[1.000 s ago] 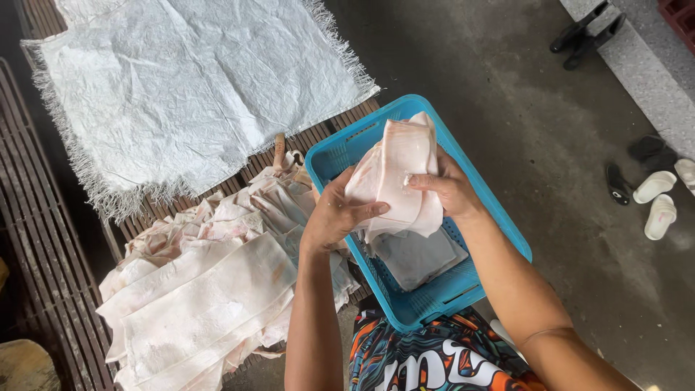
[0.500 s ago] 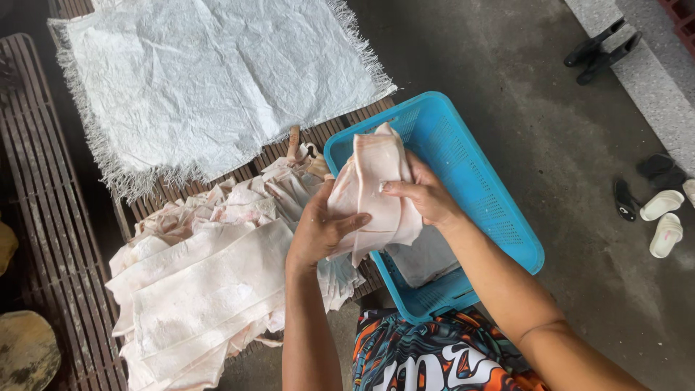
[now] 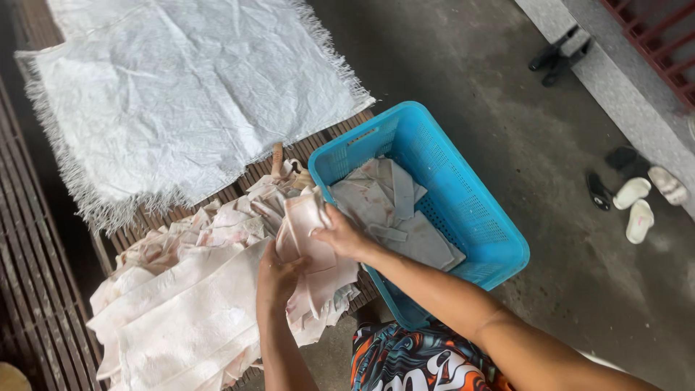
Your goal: The person sorts and places pieces of raw pork skin into a blue plastic basket by hand.
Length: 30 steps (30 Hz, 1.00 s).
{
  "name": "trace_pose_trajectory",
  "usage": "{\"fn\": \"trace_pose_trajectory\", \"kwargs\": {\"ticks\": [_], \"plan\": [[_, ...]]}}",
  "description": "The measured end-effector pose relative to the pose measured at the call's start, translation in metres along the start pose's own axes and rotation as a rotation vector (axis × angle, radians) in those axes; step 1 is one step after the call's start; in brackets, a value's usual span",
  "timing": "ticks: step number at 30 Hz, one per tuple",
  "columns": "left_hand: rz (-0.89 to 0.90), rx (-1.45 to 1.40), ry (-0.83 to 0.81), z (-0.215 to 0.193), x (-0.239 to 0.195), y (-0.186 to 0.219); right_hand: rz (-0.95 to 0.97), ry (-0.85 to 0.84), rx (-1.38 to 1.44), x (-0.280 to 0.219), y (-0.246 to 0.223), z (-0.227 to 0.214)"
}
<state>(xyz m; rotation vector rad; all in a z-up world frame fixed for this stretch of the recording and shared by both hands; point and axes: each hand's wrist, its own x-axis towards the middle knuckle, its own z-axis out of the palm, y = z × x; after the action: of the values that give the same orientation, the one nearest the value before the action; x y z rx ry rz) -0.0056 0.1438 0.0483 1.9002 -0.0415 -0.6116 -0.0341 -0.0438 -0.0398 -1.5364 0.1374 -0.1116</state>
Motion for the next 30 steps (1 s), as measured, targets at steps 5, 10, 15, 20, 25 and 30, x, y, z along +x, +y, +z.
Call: {"fn": "trace_pose_trajectory", "kwargs": {"ticks": [5, 10, 15, 20, 25, 30], "plan": [[0.257, 0.505, 0.317, 0.027, 0.041, -0.092, 0.053, -0.013, -0.669, -0.009, 0.078, 0.024], [0.225, 0.506, 0.266, 0.042, 0.056, -0.089, -0.047, -0.183, -0.660, -0.035, 0.083, 0.035], [0.240, 0.357, 0.265, 0.055, 0.064, -0.035, 0.321, -0.170, 0.183, -0.031, 0.069, -0.035], [0.205, 0.057, 0.173, 0.082, 0.059, -0.006, 0.643, 0.192, 0.049, -0.031, 0.123, -0.187], [0.067, 0.150, 0.170, 0.128, 0.055, 0.007, 0.484, -0.036, -0.824, -0.060, 0.196, -0.205], [0.016, 0.218, 0.211, 0.142, 0.056, 0.025, 0.521, -0.228, -1.049, -0.074, 0.208, -0.140]]}}
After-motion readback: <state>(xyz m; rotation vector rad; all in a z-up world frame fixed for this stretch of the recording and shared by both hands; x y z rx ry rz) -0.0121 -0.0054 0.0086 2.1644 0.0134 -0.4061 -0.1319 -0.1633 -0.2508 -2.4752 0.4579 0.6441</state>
